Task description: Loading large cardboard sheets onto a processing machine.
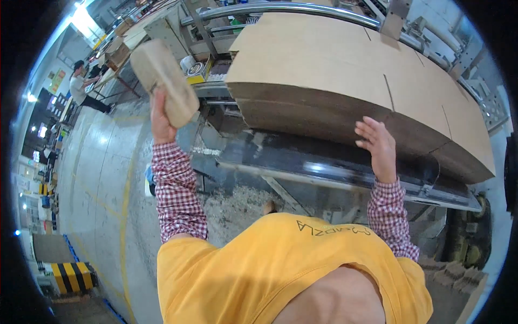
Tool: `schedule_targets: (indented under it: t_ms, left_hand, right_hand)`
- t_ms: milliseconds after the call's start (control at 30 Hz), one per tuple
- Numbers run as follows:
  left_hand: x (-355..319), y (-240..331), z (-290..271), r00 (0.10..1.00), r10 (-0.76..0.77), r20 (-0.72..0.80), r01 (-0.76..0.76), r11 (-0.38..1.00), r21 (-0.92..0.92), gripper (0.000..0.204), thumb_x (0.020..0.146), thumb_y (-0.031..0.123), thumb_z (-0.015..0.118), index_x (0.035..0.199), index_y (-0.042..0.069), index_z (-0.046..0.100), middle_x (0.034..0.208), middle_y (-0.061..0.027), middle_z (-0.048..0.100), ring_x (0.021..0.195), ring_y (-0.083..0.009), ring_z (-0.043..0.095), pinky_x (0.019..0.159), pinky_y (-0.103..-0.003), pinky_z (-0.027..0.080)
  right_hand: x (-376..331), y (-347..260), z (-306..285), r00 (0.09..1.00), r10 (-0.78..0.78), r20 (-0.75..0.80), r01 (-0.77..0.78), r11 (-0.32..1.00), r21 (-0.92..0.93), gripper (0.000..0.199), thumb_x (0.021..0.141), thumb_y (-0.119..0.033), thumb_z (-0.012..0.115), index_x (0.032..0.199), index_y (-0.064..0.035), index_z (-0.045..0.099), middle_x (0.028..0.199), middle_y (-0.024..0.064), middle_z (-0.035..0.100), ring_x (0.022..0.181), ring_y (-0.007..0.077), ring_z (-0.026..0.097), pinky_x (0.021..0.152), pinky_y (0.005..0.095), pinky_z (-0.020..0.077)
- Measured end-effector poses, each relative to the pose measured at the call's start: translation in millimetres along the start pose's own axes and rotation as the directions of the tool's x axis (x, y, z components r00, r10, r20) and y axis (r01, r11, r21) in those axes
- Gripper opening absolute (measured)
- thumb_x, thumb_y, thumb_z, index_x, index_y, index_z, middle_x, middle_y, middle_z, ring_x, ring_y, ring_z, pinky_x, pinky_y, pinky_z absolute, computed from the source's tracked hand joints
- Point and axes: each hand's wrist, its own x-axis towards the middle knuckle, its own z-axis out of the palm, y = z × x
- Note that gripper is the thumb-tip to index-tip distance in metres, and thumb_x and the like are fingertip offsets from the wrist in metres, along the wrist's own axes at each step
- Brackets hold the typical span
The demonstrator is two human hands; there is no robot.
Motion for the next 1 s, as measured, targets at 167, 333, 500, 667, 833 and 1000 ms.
schedule_targets:
  t_ms: [167, 333, 500, 667, 833, 1000]
  left_hand:
    - [68, -46, -116, 0.990, 0.048, -0.131, -0.040, 0.997, 0.062, 0.050, 0.085, 0.024, 0.054, 0.125, 0.002, 0.035, 0.116, -0.0100, 0.049, 0.101, -0.0228, 0.053, 0.084, -0.036, 0.045]
    - [138, -148, -116, 0.989, -0.107, -0.102, 0.117, 0.987, 0.105, 0.042, 0.081, 0.023, 0.059, 0.116, 0.003, 0.045, 0.110, -0.0087, 0.051, 0.100, -0.0190, 0.051, 0.084, -0.033, 0.043]
    - [174, -202, -62, 0.935, -0.231, 0.269, 0.167, 0.956, 0.242, 0.060, 0.079, 0.021, 0.059, 0.131, 0.003, 0.033, 0.121, -0.0095, 0.047, 0.105, -0.0160, 0.047, 0.089, -0.028, 0.036]
    - [161, -184, -81, 0.970, -0.224, 0.090, 0.238, 0.951, -0.199, 0.065, 0.076, 0.017, 0.063, 0.131, 0.005, 0.032, 0.124, -0.0098, 0.045, 0.108, -0.0171, 0.045, 0.092, -0.028, 0.035]
    - [165, -200, -50, 0.953, -0.142, 0.267, 0.120, 0.988, 0.096, 0.067, 0.077, 0.014, 0.061, 0.134, 0.008, 0.028, 0.125, -0.0073, 0.044, 0.108, -0.0173, 0.046, 0.091, -0.027, 0.036]
    - [169, -191, -43, 0.979, -0.071, 0.193, 0.071, 0.997, 0.010, 0.064, 0.076, 0.013, 0.062, 0.132, 0.005, 0.032, 0.123, -0.0082, 0.046, 0.104, -0.0159, 0.048, 0.087, -0.025, 0.038]
  right_hand:
    - [3, 29, 23, 0.922, 0.086, -0.376, -0.035, 0.989, 0.142, 0.048, 0.091, -0.040, 0.038, 0.122, -0.0030, 0.037, 0.117, 0.0152, 0.045, 0.104, 0.0245, 0.048, 0.075, 0.0368, 0.0463]
    - [26, 27, 57, 0.889, 0.064, -0.454, 0.008, 0.988, 0.155, 0.049, 0.088, -0.045, 0.041, 0.117, -0.0048, 0.039, 0.113, 0.0118, 0.044, 0.104, 0.0249, 0.044, 0.079, 0.0443, 0.0421]
    - [41, 25, 62, 0.864, 0.062, -0.500, 0.007, 0.991, 0.135, 0.050, 0.087, -0.047, 0.043, 0.114, -0.0055, 0.041, 0.109, 0.0097, 0.046, 0.094, 0.0220, 0.049, 0.077, 0.0412, 0.0415]
    - [45, 18, 72, 0.837, 0.058, -0.544, -0.006, 0.995, 0.098, 0.049, 0.086, -0.046, 0.046, 0.112, -0.0045, 0.043, 0.102, 0.0090, 0.048, 0.088, 0.0204, 0.051, 0.075, 0.0375, 0.0429]
    - [44, 12, 76, 0.819, 0.054, -0.571, -0.021, 0.998, 0.064, 0.045, 0.087, -0.042, 0.045, 0.110, -0.0039, 0.044, 0.098, 0.0094, 0.048, 0.082, 0.0196, 0.051, 0.073, 0.0371, 0.0438]
    - [45, 16, 74, 0.823, 0.058, -0.565, -0.012, 0.996, 0.085, 0.042, 0.088, -0.041, 0.046, 0.108, -0.0039, 0.046, 0.096, 0.0088, 0.049, 0.082, 0.0191, 0.051, 0.072, 0.0360, 0.0437]
